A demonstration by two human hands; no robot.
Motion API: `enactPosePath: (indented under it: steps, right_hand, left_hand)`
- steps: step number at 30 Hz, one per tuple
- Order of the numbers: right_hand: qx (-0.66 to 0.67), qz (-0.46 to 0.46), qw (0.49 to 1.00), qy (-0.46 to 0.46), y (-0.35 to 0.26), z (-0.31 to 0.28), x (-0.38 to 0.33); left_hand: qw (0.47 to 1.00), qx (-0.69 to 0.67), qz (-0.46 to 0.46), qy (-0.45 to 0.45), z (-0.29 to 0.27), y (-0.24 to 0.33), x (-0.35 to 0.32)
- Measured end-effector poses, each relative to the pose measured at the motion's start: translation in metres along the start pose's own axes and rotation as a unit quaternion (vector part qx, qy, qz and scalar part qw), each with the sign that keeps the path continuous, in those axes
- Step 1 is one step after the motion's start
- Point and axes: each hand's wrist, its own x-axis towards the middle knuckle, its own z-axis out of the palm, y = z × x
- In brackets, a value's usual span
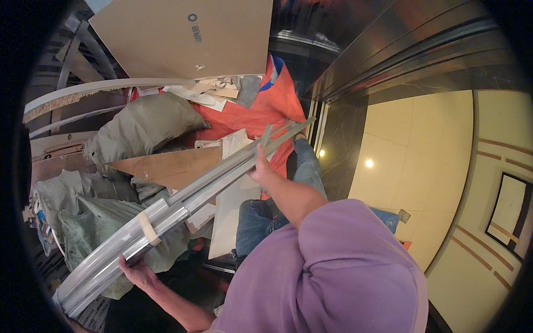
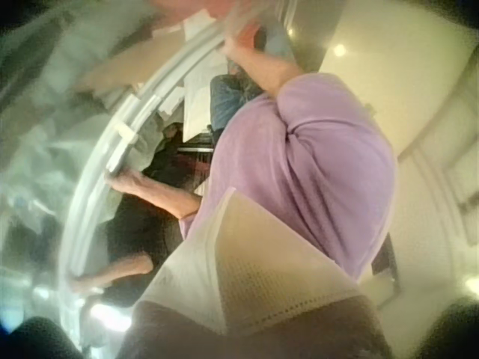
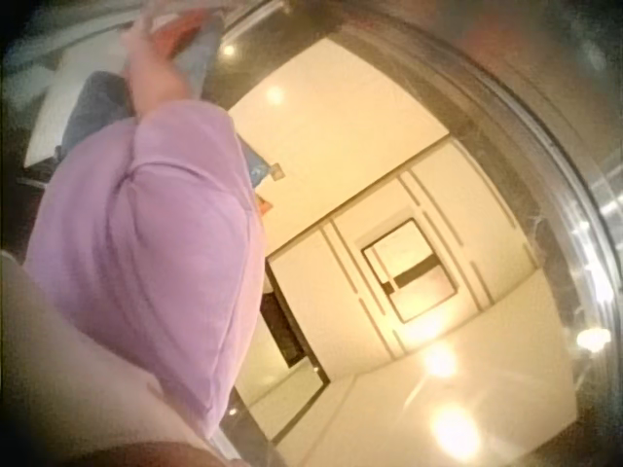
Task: The person wraps a long metal frame with newspaper and secures it with tape. They then carry the wrapped frame into an elevator and place it inside. Finally, the person folds a large blue and red tarp on the floor and carries it into the elevator.
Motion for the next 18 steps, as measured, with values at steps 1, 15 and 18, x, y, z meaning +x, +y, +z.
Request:
enactPosePath:
  steps: [1,15,18]
  right_hand:
    - [0.001,0.013,1.000,-0.007,0.002,0.003,0.000]
    - [-0.018,0.015,0.999,-0.039,-0.013,0.006,-0.001]
    - [-0.024,0.005,0.999,-0.037,-0.016,0.012,0.012]
  left_hand:
    - [1.000,-0.011,-0.011,-0.004,-0.002,0.002,-0.001]
    - [1.000,0.005,-0.013,-0.020,0.004,0.008,-0.001]
    - [1.000,-0.001,0.001,-0.026,0.002,0.002,0.000]
